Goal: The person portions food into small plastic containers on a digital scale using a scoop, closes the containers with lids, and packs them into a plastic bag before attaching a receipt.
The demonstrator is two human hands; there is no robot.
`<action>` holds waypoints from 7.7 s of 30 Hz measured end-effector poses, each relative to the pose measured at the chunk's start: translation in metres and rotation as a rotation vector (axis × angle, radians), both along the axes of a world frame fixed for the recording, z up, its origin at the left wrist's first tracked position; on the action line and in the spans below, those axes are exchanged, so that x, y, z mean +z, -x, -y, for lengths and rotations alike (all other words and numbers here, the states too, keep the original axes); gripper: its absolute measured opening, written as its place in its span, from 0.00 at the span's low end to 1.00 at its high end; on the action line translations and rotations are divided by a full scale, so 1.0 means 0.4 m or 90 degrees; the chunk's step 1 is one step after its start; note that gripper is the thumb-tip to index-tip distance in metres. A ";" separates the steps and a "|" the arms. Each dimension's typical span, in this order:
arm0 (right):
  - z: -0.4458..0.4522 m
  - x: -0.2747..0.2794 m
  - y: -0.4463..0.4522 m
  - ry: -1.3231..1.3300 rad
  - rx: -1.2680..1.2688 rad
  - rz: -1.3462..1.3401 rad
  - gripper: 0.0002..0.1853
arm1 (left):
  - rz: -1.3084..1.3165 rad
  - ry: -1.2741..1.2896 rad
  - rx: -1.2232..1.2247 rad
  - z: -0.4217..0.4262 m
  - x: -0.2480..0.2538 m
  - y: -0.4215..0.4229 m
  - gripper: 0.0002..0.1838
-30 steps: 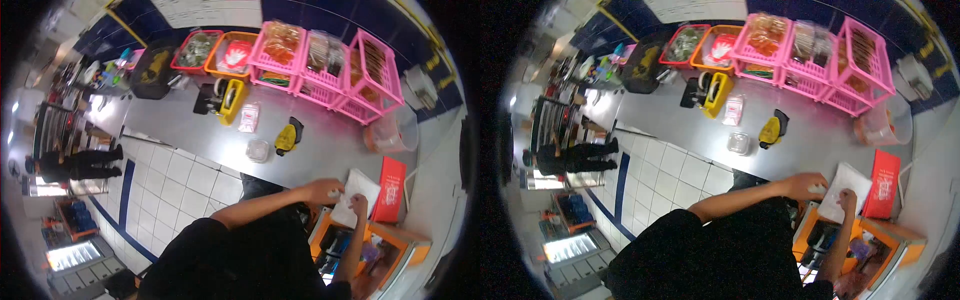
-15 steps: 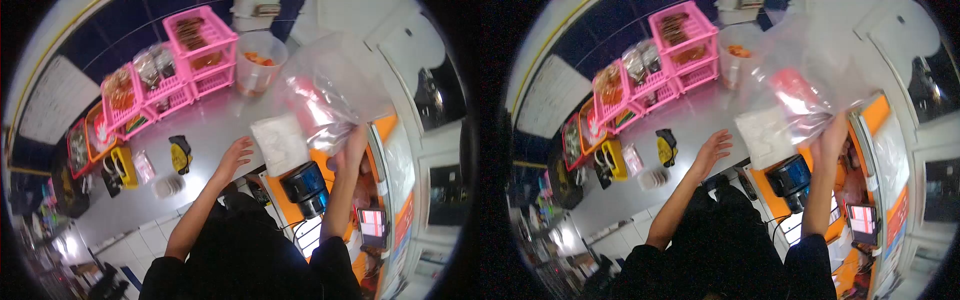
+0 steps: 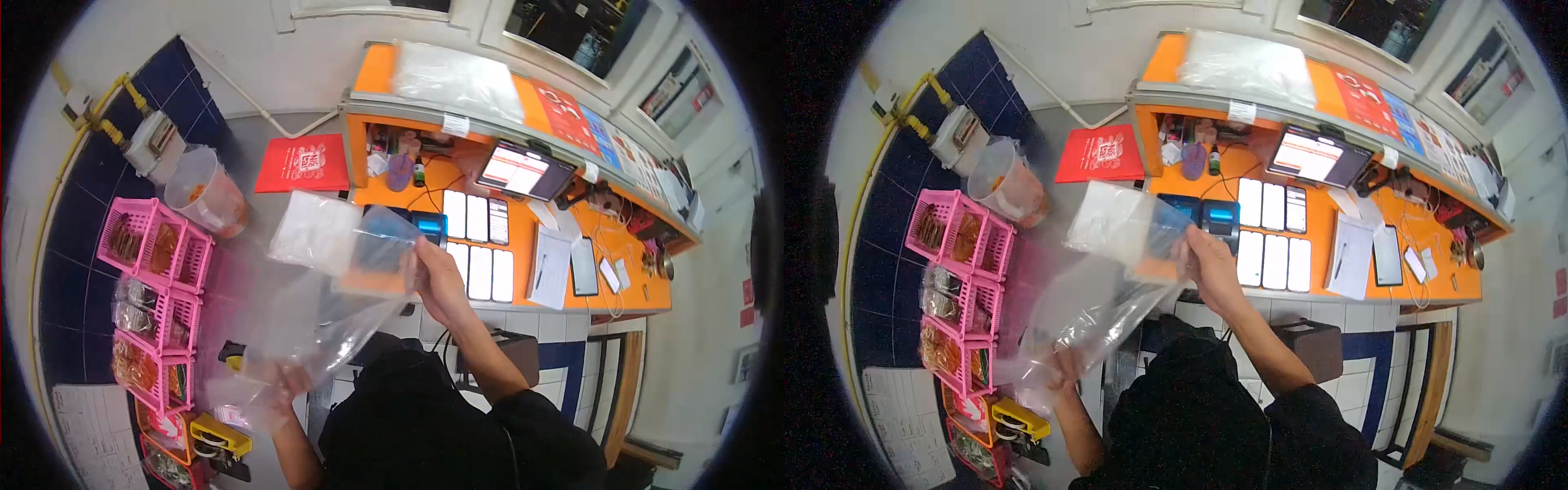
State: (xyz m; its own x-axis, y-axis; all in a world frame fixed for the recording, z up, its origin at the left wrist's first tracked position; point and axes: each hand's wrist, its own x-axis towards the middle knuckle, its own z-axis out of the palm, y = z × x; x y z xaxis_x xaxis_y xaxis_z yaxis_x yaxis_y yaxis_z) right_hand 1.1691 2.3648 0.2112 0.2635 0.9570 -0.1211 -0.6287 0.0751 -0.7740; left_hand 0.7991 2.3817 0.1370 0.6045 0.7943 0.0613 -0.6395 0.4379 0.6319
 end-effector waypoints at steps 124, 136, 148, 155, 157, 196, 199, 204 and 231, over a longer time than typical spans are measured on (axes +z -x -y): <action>0.352 -0.123 0.714 0.014 0.755 0.157 0.06 | -0.407 0.078 0.665 0.744 -0.014 0.177 0.07; 0.076 -0.100 0.623 -0.323 0.680 0.748 0.15 | -0.810 0.159 0.796 0.754 0.027 0.166 0.09; 0.249 -0.234 0.789 -0.454 0.742 0.661 0.20 | -0.870 0.051 0.984 0.586 0.035 -0.003 0.07; 0.193 0.059 0.837 -0.514 0.692 0.528 0.14 | -1.004 0.123 1.124 0.735 -0.040 0.009 0.09; 0.237 0.058 0.842 -0.464 0.802 0.521 0.13 | -0.881 0.167 1.175 0.697 -0.060 0.023 0.09; 0.073 -0.116 1.363 -0.718 0.916 0.900 0.08 | -1.340 0.217 0.717 0.751 -0.186 0.611 0.24; 0.187 -0.080 1.366 -0.861 0.667 0.846 0.14 | -0.864 0.270 0.863 0.755 -0.145 0.646 0.05; 0.364 -0.471 1.374 -0.727 1.081 0.857 0.24 | -0.499 0.349 0.807 0.830 -0.238 0.720 0.06; 0.168 -0.012 1.283 -0.504 0.890 0.887 0.38 | -1.225 0.120 0.057 0.752 -0.358 0.788 0.56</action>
